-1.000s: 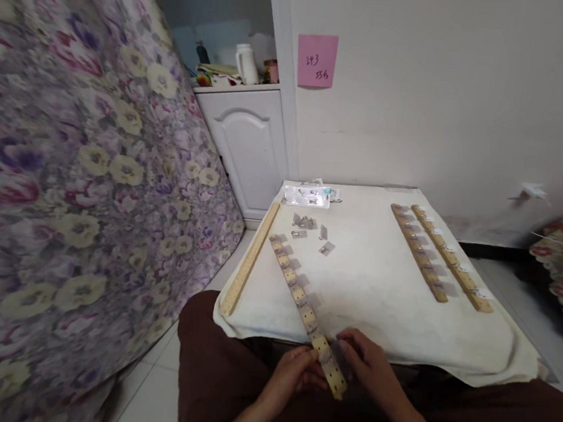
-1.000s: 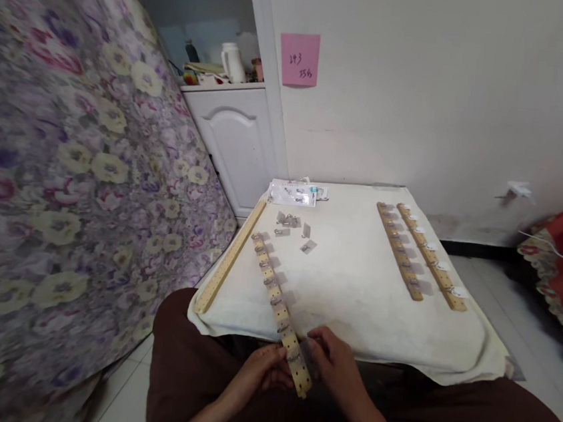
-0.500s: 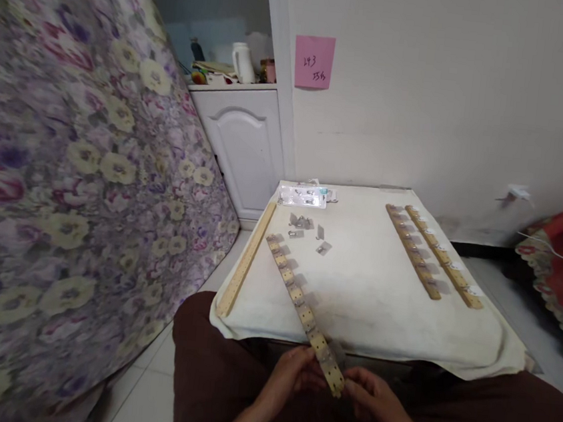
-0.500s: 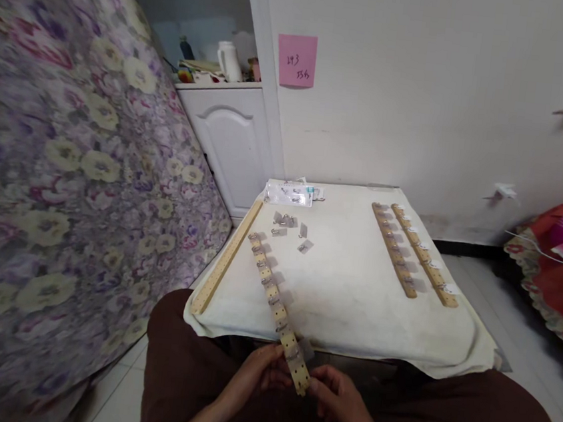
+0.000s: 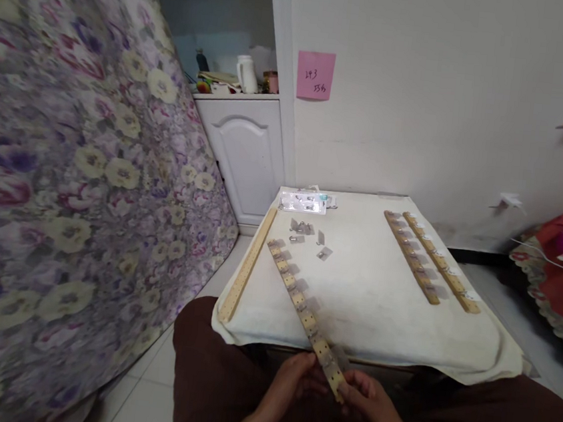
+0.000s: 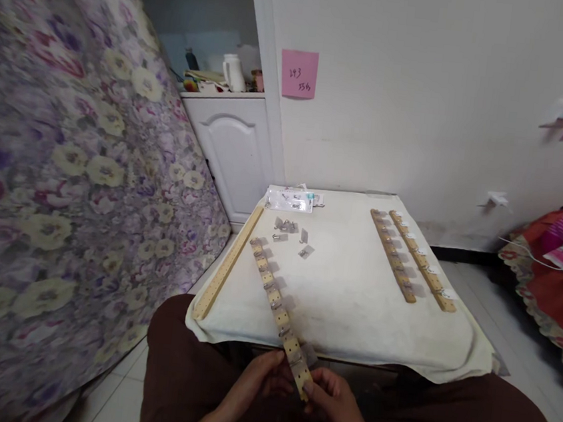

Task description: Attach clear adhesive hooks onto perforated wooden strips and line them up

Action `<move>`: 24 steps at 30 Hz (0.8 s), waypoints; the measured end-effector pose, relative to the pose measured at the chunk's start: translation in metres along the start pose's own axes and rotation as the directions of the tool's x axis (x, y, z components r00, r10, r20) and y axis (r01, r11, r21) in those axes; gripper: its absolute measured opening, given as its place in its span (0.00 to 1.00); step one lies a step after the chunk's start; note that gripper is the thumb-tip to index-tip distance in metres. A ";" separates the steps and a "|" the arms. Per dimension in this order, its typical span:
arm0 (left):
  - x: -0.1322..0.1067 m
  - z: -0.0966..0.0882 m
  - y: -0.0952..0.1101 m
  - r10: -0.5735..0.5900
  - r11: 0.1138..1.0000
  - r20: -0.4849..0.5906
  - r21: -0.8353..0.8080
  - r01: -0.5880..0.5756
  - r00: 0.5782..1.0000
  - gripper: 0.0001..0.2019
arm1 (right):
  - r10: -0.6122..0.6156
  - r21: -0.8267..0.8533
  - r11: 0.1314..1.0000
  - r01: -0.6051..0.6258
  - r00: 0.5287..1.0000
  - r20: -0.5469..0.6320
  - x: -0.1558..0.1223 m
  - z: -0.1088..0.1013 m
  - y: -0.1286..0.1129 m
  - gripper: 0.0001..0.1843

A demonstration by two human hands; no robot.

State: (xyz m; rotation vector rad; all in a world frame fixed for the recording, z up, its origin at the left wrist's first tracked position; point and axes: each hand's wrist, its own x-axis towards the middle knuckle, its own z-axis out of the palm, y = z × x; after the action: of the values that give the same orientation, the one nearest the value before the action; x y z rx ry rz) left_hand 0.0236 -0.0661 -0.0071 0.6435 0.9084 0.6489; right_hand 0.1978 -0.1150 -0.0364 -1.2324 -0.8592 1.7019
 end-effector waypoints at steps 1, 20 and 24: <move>0.000 -0.001 0.000 -0.002 1.000 -0.002 -0.002 0.002 1.000 0.23 | 0.004 -0.008 1.000 -0.004 1.000 -0.006 -0.001 0.001 -0.003 0.25; 0.000 -0.011 -0.006 -0.001 1.000 -0.052 -0.029 0.000 0.999 0.24 | -0.006 -0.025 1.000 0.005 1.000 -0.026 -0.015 0.004 -0.028 0.25; 0.000 -0.013 -0.004 -0.021 1.000 -0.058 -0.020 0.020 0.998 0.26 | -0.038 0.061 0.997 0.040 0.998 -0.042 -0.012 0.001 -0.030 0.25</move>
State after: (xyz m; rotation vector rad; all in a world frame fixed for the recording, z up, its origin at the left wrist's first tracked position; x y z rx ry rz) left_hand 0.0134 -0.0657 -0.0161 0.5995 0.9605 0.6600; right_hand 0.2054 -0.1142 -0.0053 -1.1972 -0.7961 1.6549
